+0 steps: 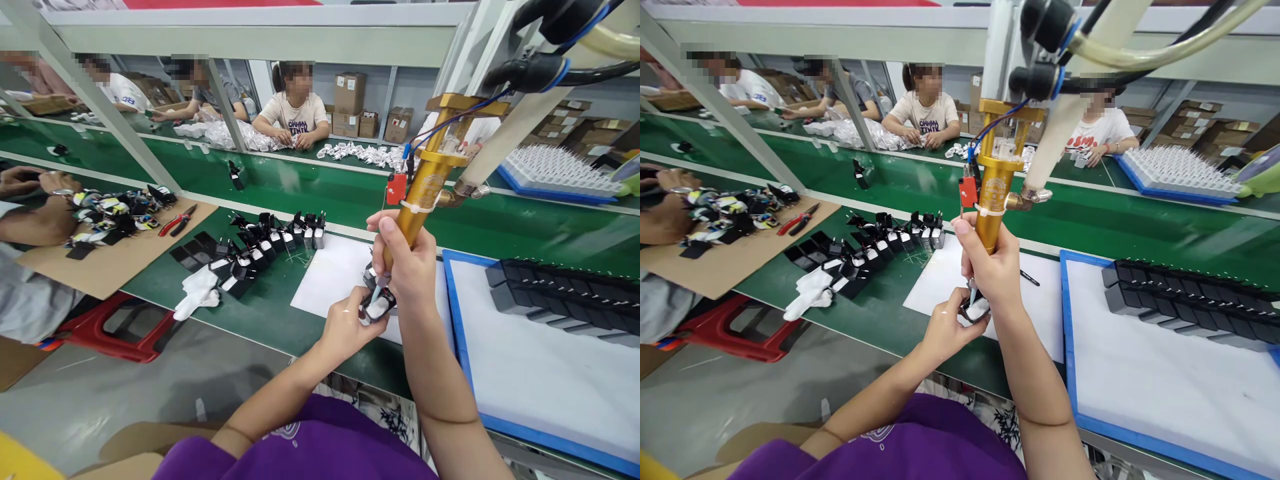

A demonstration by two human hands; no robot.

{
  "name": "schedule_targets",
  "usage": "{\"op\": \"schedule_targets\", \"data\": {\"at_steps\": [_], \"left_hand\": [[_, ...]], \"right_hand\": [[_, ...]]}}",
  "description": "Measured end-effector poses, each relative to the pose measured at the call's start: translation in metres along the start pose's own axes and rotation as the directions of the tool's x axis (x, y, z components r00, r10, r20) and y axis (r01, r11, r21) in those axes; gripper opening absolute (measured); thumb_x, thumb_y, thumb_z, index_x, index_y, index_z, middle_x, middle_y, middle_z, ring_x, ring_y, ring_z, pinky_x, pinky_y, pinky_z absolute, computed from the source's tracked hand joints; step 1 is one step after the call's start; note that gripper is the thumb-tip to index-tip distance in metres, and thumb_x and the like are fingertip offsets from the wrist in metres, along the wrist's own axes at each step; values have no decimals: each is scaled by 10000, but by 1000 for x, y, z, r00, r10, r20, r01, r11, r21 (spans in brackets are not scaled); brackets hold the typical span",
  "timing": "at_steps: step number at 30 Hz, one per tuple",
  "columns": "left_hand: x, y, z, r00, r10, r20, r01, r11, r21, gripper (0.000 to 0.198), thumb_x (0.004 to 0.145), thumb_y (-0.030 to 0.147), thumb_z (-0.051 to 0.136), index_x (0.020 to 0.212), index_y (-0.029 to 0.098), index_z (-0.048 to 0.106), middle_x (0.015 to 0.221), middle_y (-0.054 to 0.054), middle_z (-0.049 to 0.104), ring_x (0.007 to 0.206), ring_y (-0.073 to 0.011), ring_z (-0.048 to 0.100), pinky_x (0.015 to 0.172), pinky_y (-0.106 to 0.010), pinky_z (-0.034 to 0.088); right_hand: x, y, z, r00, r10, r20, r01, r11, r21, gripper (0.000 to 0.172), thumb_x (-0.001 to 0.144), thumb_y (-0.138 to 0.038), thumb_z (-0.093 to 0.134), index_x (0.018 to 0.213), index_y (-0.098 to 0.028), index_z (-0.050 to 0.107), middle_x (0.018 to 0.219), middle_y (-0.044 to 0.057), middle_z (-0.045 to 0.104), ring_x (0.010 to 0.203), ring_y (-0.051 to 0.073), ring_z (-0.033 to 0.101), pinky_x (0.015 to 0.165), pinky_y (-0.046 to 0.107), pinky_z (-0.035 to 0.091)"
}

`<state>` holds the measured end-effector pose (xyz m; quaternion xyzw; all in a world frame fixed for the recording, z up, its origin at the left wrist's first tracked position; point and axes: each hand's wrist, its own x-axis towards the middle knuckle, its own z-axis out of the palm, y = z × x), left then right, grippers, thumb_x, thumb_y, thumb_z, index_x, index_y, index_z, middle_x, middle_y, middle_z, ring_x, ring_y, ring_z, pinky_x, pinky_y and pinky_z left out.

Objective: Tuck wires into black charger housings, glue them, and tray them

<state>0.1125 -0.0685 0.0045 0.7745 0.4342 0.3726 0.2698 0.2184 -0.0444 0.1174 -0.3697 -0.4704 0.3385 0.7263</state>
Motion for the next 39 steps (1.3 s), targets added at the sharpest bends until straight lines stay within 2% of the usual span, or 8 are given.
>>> {"op": "schedule_targets", "data": {"at_steps": [8, 12, 17, 22, 26, 29, 33, 39], "left_hand": [[1, 3, 3, 995, 48, -84, -48, 999, 4, 306, 682, 288, 682, 935, 211, 528, 673, 33, 601, 564, -128, 571, 557, -218, 445], [1, 6, 4, 993, 52, -107, -52, 999, 4, 302, 682, 292, 686, 929, 210, 533, 682, 32, 611, 567, -127, 580, 558, -218, 454], [0, 2, 6, 995, 51, -90, -50, 999, 13, 327, 697, 306, 693, 966, 219, 531, 764, 12, 654, 631, -145, 624, 605, -232, 481], [4, -22, -3, 999, -32, -32, 33, 999, 39, 322, 792, 343, 634, 1063, 227, 504, 879, -12, 681, 752, -172, 664, 683, -260, 501], [10, -52, -17, 993, -115, -13, 115, 976, 187, 345, 828, 395, 613, 1099, 214, 501, 1022, -71, 665, 950, -234, 645, 796, -332, 505], [21, -69, -26, 989, -144, 19, 134, 957, 256, 370, 831, 389, 616, 1134, 212, 500, 1064, -93, 652, 999, -259, 633, 832, -363, 501], [50, -76, -27, 989, -114, 91, 83, 954, 289, 401, 837, 394, 610, 1158, 185, 492, 1068, -124, 646, 977, -282, 636, 829, -383, 499], [90, -74, 2, 984, -82, 158, 52, 982, 184, 439, 804, 304, 625, 1184, 139, 481, 1046, -140, 648, 1007, -290, 622, 841, -395, 499]], "right_hand": [[-3, -2, 0, 999, 14, 50, -15, 1000, 5, 289, 817, -464, 637, 765, -192, 555, 386, -106, 431, 287, 41, 352, 325, 172, 288], [-3, -1, 0, 998, -1, 68, 1, 1000, 8, 303, 810, -475, 642, 753, -197, 537, 415, -103, 435, 300, 42, 374, 331, 174, 296], [-1, 0, -1, 998, -15, 68, 14, 1000, 21, 312, 801, -494, 644, 878, -199, 581, 540, -74, 510, 337, 39, 410, 325, 181, 280], [4, 4, -5, 999, 2, 52, -4, 999, 37, 344, 786, -518, 650, 907, -205, 573, 614, -60, 550, 335, 34, 412, 302, 185, 260], [12, 7, -12, 1000, 24, 15, -24, 1000, -15, 346, 765, -516, 665, 880, -206, 563, 607, -65, 551, 321, 34, 412, 286, 180, 250], [18, 9, -19, 999, 34, -17, -35, 999, -38, 337, 763, -501, 670, 865, -200, 558, 648, -53, 583, 326, 29, 418, 285, 174, 251], [22, 10, -28, 998, 38, -42, -40, 998, -40, 315, 766, -463, 680, 873, -189, 567, 749, -25, 627, 338, 20, 434, 293, 173, 276], [25, 12, -32, 997, 18, -74, -20, 999, -28, 293, 767, -430, 689, 857, -178, 569, 781, -21, 627, 321, 16, 433, 272, 173, 256]]}}
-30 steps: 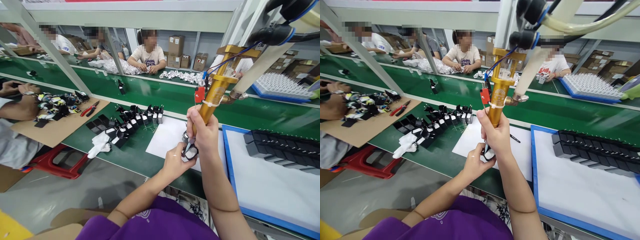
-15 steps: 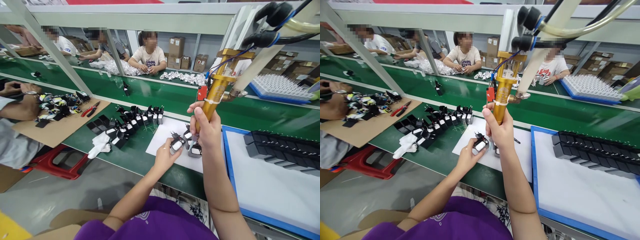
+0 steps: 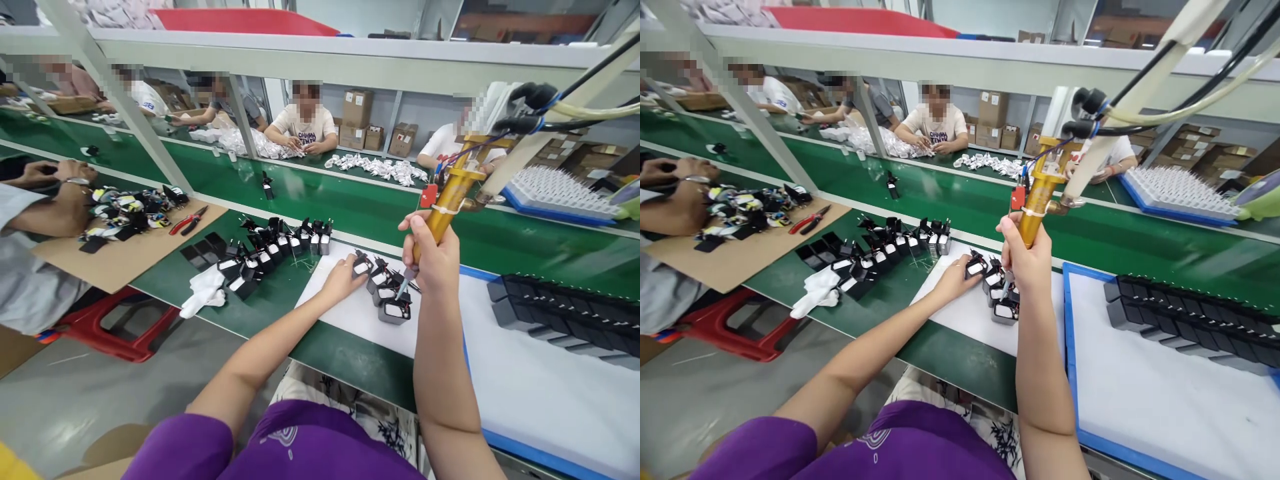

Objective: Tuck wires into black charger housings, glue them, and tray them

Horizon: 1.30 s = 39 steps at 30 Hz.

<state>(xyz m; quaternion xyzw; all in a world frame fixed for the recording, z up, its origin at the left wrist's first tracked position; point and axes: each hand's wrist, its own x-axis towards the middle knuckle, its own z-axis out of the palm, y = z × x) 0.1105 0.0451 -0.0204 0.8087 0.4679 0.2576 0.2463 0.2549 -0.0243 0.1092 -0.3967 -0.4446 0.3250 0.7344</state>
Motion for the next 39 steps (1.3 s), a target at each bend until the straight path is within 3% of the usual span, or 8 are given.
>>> {"op": "schedule_targets", "data": {"at_steps": [4, 8, 12, 16, 24, 32, 36, 39], "left_hand": [[9, 0, 11, 996, 30, 79, -26, 998, -57, 452, 753, 184, 620, 1192, 143, 518, 959, -66, 690, 873, -219, 665, 764, -315, 528], [11, -9, -5, 992, 41, 116, -35, 998, -56, 416, 704, 132, 645, 1114, 185, 601, 867, -3, 695, 780, -167, 672, 719, -248, 530], [16, -24, -36, 994, -66, -90, 71, 995, 64, 351, 803, 176, 590, 1150, 145, 545, 1054, -114, 634, 962, -239, 627, 821, -330, 506], [28, -41, -53, 938, -147, -314, 237, 933, 272, 371, 854, 320, 604, 1132, 103, 492, 1144, -200, 530, 1127, -337, 509, 848, -393, 482], [36, -47, -52, 951, -65, -301, 185, 901, 392, 250, 834, 258, 632, 1039, 135, 558, 1127, -166, 532, 1094, -318, 520, 829, -368, 491], [-48, -27, -61, 989, -1, -150, 4, 1000, 25, 253, 764, 375, 684, 888, 182, 577, 875, -17, 589, 639, -134, 601, 619, -265, 515], [-91, -24, -45, 993, 13, -119, -13, 1000, -1, 257, 804, 387, 650, 959, 198, 573, 898, -17, 596, 682, -137, 617, 665, -275, 531], [-110, -23, -33, 965, 124, -231, -106, 990, 92, 322, 847, 338, 618, 1132, 214, 532, 1148, -97, 565, 936, -201, 626, 819, -349, 541]], "right_hand": [[0, 1, 1, 1000, -6, -8, 6, 1000, -3, 295, 762, -424, 697, 847, -174, 566, 766, -24, 626, 308, 16, 423, 260, 174, 256], [0, 1, 0, 1000, -4, -10, 4, 1000, -3, 292, 764, -422, 698, 848, -176, 565, 768, -23, 629, 308, 18, 422, 257, 174, 262], [0, 2, -1, 1000, -9, -8, 9, 1000, -20, 289, 770, -428, 691, 852, -181, 566, 759, -26, 631, 316, 20, 427, 266, 173, 282], [1, 3, -2, 1000, -5, 2, 5, 999, -35, 299, 771, -444, 686, 855, -186, 562, 745, -30, 634, 309, 19, 417, 267, 171, 279], [2, 3, -2, 1000, -13, 22, 13, 1000, -23, 311, 757, -445, 696, 858, -178, 570, 719, -28, 639, 300, 23, 414, 263, 175, 262], [2, 2, -2, 999, -17, 35, 19, 999, -48, 309, 763, -452, 685, 864, -187, 562, 705, -31, 644, 311, 27, 425, 288, 180, 265], [2, 2, -2, 999, -33, 34, 35, 998, -59, 301, 770, -454, 682, 858, -193, 561, 650, -45, 623, 319, 32, 421, 306, 185, 273], [1, 2, -2, 999, -37, 33, 39, 997, -64, 301, 771, -457, 684, 858, -194, 566, 632, -49, 618, 324, 35, 420, 313, 189, 276]]}}
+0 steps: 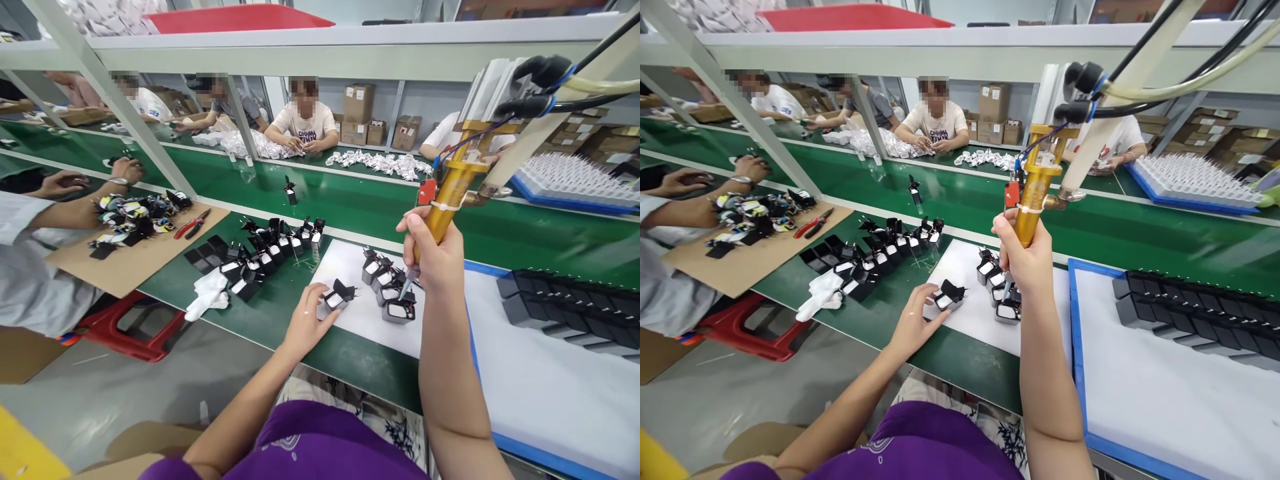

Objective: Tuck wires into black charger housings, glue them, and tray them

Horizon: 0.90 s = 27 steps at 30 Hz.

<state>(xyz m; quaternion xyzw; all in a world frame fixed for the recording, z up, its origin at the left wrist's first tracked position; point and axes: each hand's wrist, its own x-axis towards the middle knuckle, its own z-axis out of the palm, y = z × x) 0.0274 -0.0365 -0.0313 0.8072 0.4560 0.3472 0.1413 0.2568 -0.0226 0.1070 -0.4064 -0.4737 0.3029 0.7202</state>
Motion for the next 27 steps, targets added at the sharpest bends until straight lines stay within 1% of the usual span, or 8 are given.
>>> {"op": "schedule_targets", "data": {"at_steps": [4, 8, 10, 12, 14, 17, 21, 27], "left_hand": [[-9, 4, 6, 967, 249, -58, -241, 963, 119, 389, 875, 263, 602, 1252, 275, 509, 1468, -131, 316, 1265, -290, 463, 986, -458, 475], [1, 2, 7, 977, 213, 26, -214, 968, 133, 481, 883, 267, 590, 1345, 289, 458, 1561, -119, 171, 1334, -306, 396, 1021, -467, 448], [10, -3, 9, 994, 98, 44, -102, 990, 101, 506, 849, 312, 633, 1327, 250, 481, 1546, -141, 232, 1292, -302, 449, 1013, -462, 456], [18, -8, 11, 996, -11, 85, 5, 998, 69, 478, 791, 352, 694, 1227, 208, 562, 1451, -156, 411, 1226, -301, 512, 1000, -445, 464], [22, -8, 12, 984, -89, 154, 82, 996, 47, 409, 755, 377, 719, 1103, 184, 624, 1247, -137, 603, 1129, -293, 582, 959, -413, 485], [21, 4, 8, 965, -148, 216, 151, 989, 4, 351, 784, 411, 668, 1052, 189, 628, 980, -72, 704, 908, -244, 663, 804, -328, 522], [12, 36, 0, 964, -147, 222, 161, 986, -46, 340, 788, 427, 644, 1052, 218, 598, 838, -16, 704, 687, -183, 648, 641, -256, 486], [14, 71, -7, 986, -29, 163, 54, 988, -148, 270, 737, 359, 684, 925, 207, 565, 791, -10, 676, 635, -151, 614, 606, -230, 468]], "right_hand": [[-1, 1, 1, 1000, 3, 6, -3, 1000, 11, 306, 768, -457, 692, 856, -190, 569, 648, -43, 624, 317, 37, 422, 311, 196, 272], [-4, -3, 2, 1000, 11, 7, -11, 1000, 23, 288, 777, -435, 693, 862, -189, 569, 675, -36, 630, 324, 38, 429, 326, 203, 286], [-6, -6, 3, 1000, 23, 16, -23, 1000, 18, 278, 787, -428, 686, 867, -189, 568, 689, -33, 636, 345, 38, 442, 343, 201, 308], [-7, -8, 4, 999, 38, 27, -39, 999, 17, 273, 793, -423, 680, 876, -187, 572, 718, -25, 645, 362, 36, 455, 353, 196, 320], [-9, -8, 7, 999, 42, 25, -43, 999, 32, 278, 792, -427, 679, 883, -184, 581, 746, -20, 648, 356, 30, 451, 336, 191, 305], [-12, -7, 12, 999, 31, 31, -33, 997, 74, 290, 791, -440, 672, 911, -184, 609, 769, -17, 642, 334, 19, 428, 302, 184, 275], [-18, -9, 20, 997, 16, 70, -24, 993, 118, 268, 803, -418, 659, 943, -189, 648, 782, -14, 637, 337, 11, 419, 304, 180, 294], [-25, -16, 24, 996, 20, 89, -28, 995, 93, 250, 807, -426, 654, 869, -184, 648, 559, -58, 551, 319, 30, 402, 300, 173, 275]]}}
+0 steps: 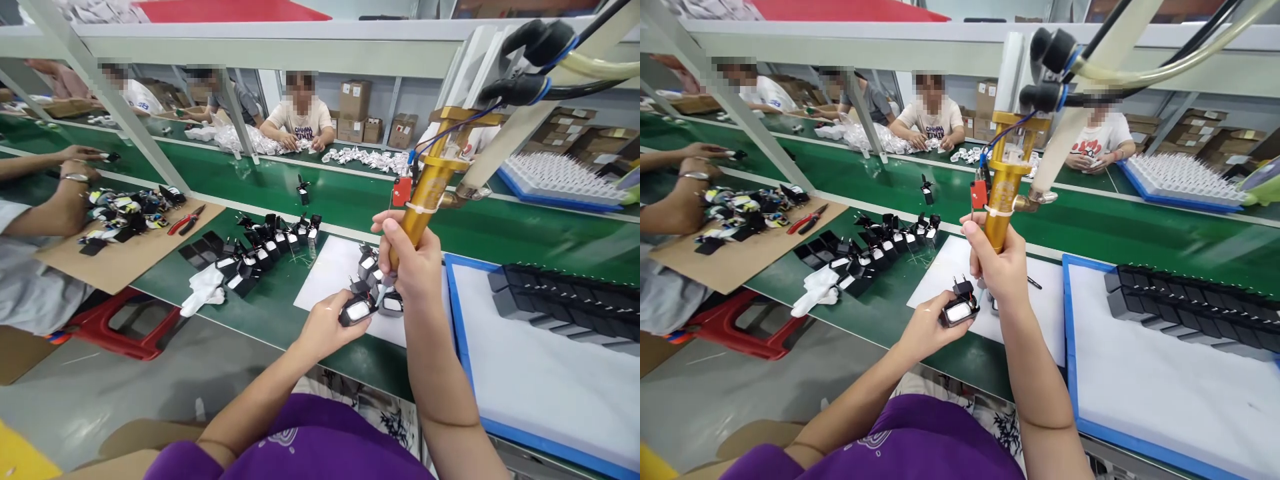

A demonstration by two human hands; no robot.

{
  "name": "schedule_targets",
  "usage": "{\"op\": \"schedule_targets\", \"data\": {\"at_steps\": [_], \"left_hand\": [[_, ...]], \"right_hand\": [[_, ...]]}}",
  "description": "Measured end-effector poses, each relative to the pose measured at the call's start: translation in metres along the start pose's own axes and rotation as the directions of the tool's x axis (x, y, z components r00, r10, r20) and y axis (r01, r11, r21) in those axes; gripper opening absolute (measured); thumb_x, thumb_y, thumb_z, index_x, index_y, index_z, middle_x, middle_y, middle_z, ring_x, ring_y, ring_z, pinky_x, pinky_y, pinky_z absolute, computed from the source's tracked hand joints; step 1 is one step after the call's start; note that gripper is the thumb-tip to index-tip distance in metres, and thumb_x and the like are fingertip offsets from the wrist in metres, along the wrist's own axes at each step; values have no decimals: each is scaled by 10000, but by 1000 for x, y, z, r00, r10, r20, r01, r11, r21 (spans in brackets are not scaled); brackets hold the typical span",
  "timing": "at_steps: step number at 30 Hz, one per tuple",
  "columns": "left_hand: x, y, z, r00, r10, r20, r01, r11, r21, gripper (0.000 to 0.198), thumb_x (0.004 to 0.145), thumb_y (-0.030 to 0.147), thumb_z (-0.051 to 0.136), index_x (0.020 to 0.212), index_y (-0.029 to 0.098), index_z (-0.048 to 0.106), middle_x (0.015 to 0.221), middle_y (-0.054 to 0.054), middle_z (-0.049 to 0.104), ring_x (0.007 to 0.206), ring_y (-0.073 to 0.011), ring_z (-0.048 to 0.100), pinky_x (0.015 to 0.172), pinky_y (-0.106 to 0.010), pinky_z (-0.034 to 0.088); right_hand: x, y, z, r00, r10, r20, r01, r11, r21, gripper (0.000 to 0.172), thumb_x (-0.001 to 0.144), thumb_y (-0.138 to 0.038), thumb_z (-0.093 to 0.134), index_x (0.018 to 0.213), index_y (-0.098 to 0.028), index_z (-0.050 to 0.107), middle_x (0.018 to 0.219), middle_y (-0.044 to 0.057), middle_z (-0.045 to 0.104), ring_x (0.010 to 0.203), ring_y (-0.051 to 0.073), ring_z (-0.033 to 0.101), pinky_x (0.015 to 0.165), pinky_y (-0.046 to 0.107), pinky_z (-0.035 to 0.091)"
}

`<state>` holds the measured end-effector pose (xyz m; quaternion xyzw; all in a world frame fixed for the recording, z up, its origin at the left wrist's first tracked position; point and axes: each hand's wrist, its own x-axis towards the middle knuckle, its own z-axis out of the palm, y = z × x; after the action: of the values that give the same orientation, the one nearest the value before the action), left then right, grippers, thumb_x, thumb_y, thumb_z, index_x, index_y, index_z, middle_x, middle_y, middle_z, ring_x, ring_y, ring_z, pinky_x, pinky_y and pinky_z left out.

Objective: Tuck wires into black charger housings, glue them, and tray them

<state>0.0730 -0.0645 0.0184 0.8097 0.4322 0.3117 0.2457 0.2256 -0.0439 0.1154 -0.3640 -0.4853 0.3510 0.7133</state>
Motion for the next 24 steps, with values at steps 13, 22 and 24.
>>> {"op": "schedule_targets", "data": {"at_steps": [13, 22, 24], "left_hand": [[2, 15, -4, 998, 42, -52, -42, 999, -3, 287, 719, 331, 712, 928, 203, 564, 770, -3, 684, 634, -153, 639, 618, -227, 490], [2, 18, -4, 998, 41, -44, -41, 999, 7, 287, 714, 311, 717, 943, 205, 581, 790, -11, 691, 650, -161, 647, 631, -234, 499], [3, 18, -5, 998, 44, -40, -43, 999, 21, 289, 714, 314, 718, 948, 204, 590, 789, -14, 689, 653, -162, 645, 635, -236, 498]], "right_hand": [[-3, -3, 2, 999, 29, 25, -27, 998, -54, 360, 790, -520, 653, 727, -198, 505, 372, -113, 409, 271, 44, 349, 295, 166, 266], [-2, -4, 0, 1000, 6, 28, -3, 996, -84, 334, 794, -504, 653, 761, -186, 557, 417, -100, 432, 292, 45, 377, 304, 173, 269], [-2, -4, 1, 1000, 6, 25, -4, 996, -86, 348, 794, -510, 652, 727, -189, 539, 399, -103, 419, 287, 44, 364, 307, 175, 271]]}}
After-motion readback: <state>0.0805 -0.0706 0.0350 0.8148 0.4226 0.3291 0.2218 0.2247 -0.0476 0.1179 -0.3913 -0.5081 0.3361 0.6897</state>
